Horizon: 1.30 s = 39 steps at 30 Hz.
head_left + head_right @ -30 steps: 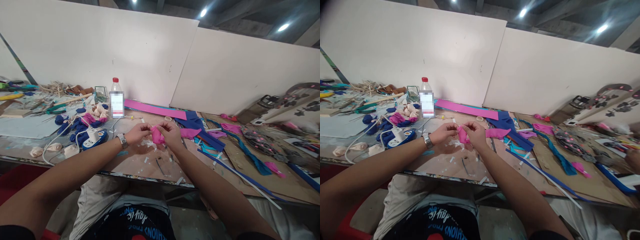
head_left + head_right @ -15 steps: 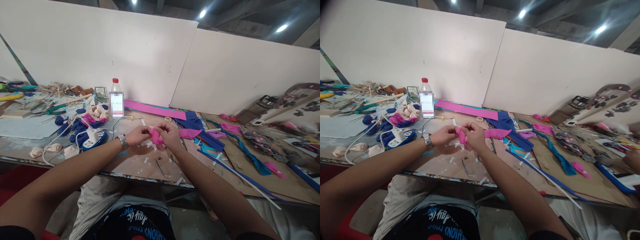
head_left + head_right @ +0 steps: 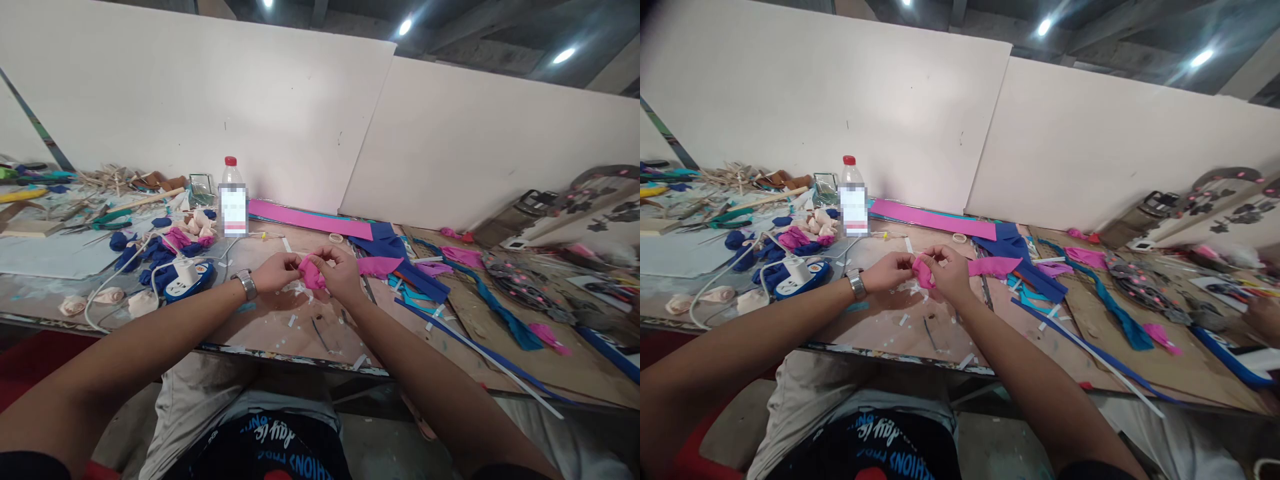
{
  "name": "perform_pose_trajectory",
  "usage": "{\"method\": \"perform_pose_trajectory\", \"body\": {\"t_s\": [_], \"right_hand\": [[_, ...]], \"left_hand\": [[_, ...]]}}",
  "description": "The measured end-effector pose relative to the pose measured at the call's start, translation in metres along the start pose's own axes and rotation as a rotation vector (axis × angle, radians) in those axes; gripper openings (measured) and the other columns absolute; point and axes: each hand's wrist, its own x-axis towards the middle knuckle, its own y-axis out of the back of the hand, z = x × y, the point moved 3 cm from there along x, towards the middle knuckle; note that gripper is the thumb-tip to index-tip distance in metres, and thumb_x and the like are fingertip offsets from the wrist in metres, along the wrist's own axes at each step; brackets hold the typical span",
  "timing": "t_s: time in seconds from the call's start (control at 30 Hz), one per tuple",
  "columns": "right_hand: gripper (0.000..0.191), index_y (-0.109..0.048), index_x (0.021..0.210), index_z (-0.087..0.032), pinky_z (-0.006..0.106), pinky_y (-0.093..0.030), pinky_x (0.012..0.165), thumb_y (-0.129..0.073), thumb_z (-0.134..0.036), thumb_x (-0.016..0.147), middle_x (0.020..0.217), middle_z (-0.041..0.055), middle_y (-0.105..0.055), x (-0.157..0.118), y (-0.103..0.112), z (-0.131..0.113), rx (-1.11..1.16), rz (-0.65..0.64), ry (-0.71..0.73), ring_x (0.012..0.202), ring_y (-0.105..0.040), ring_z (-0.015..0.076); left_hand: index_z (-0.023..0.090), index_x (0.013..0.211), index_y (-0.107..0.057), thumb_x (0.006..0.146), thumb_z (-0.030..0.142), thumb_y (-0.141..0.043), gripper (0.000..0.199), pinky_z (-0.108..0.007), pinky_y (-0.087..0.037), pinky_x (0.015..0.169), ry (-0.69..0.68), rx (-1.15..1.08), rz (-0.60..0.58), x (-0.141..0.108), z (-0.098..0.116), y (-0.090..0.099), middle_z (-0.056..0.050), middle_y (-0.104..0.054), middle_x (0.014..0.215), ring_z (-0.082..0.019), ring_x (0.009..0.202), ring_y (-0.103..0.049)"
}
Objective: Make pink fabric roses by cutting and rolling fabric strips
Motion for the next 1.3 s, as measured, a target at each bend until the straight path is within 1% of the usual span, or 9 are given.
{"method": "perform_pose_trajectory", "body": {"t_s": [0.13,0.3,0.47,0.6,0.87,1.0,1.1,1.2,1.3], "right_hand": [[0.016,-0.07,0.079,-0.02,0.032,-0.049,0.074,-0.073,-0.036,0.082,0.08,0.0021,-0.071,0.001,0.0,0.003,0.001,0.011,0.002,0.075,-0.061,0.0184],[0.015,-0.071,0.08,-0.021,0.033,-0.049,0.076,-0.073,-0.035,0.084,0.081,0.0026,-0.071,-0.003,-0.001,-0.006,-0.015,-0.021,0.061,0.076,-0.061,0.0191],[0.015,-0.071,0.081,-0.023,0.034,-0.049,0.076,-0.074,-0.036,0.086,0.081,0.0025,-0.071,-0.008,-0.002,-0.02,-0.04,-0.072,0.156,0.077,-0.061,0.0197],[0.015,-0.072,0.081,-0.024,0.034,-0.049,0.074,-0.074,-0.037,0.088,0.082,0.0028,-0.071,-0.01,-0.003,-0.022,-0.057,-0.112,0.182,0.076,-0.061,0.0195],[0.014,-0.073,0.082,-0.023,0.031,-0.048,0.072,-0.076,-0.035,0.088,0.079,0.0013,-0.069,-0.011,-0.004,-0.021,-0.05,-0.076,0.253,0.073,-0.059,0.0169],[0.011,-0.073,0.083,-0.022,0.03,-0.048,0.071,-0.076,-0.032,0.088,0.08,0.0007,-0.069,-0.012,-0.006,-0.025,-0.027,-0.066,0.283,0.073,-0.059,0.0164],[0.012,-0.071,0.082,-0.022,0.03,-0.048,0.071,-0.076,-0.031,0.088,0.079,0.0006,-0.069,-0.013,-0.006,-0.03,-0.01,-0.029,0.295,0.073,-0.06,0.0163],[0.012,-0.07,0.082,-0.021,0.03,-0.049,0.071,-0.076,-0.029,0.088,0.078,0.0002,-0.069,-0.013,-0.006,-0.033,0.006,0.0,0.291,0.072,-0.061,0.0163],[0.01,-0.07,0.083,-0.021,0.031,-0.049,0.073,-0.075,-0.028,0.088,0.079,0.0003,-0.069,-0.013,-0.007,-0.035,0.018,-0.005,0.292,0.074,-0.062,0.0167]], "left_hand": [[0.015,0.086,-0.067,0.077,0.021,-0.062,0.011,-0.025,-0.044,0.063,0.023,-0.02,0.01,0.0,-0.001,0.001,0.001,-0.065,0.075,-0.011,0.062,-0.054],[0.016,0.092,-0.072,0.083,0.032,-0.064,0.02,-0.027,-0.044,0.069,-0.069,0.125,-0.008,0.0,-0.006,-0.001,-0.002,-0.071,0.083,-0.017,0.075,-0.061],[0.016,0.092,-0.072,0.087,0.039,-0.062,0.026,-0.026,-0.04,0.064,-0.091,0.206,0.004,-0.002,-0.006,-0.002,-0.001,-0.068,0.078,-0.016,0.071,-0.056],[0.014,0.088,-0.07,0.088,0.042,-0.062,0.029,-0.026,-0.039,0.064,-0.088,0.19,0.03,-0.002,-0.003,-0.002,0.0,-0.063,0.074,-0.015,0.068,-0.053],[0.015,0.083,-0.064,0.086,0.04,-0.061,0.026,-0.025,-0.037,0.059,-0.063,0.26,0.132,-0.002,-0.006,0.0,0.001,-0.06,0.069,-0.013,0.064,-0.052],[0.015,0.086,-0.067,0.086,0.039,-0.059,0.025,-0.026,-0.038,0.061,-0.063,0.301,0.152,-0.003,-0.007,0.0,-0.001,-0.064,0.073,-0.014,0.066,-0.054],[0.016,0.09,-0.069,0.088,0.038,-0.056,0.026,-0.026,-0.038,0.061,-0.065,0.333,0.164,-0.003,-0.005,0.0,-0.001,-0.065,0.074,-0.015,0.067,-0.055],[0.015,0.096,-0.071,0.09,0.04,-0.054,0.03,-0.027,-0.038,0.062,-0.071,0.354,0.179,-0.004,-0.002,0.0,-0.003,-0.068,0.079,-0.016,0.069,-0.057],[0.014,0.098,-0.07,0.09,0.042,-0.055,0.032,-0.027,-0.041,0.064,-0.065,0.364,0.207,-0.004,-0.001,0.001,-0.005,-0.071,0.084,-0.018,0.074,-0.06]]}}
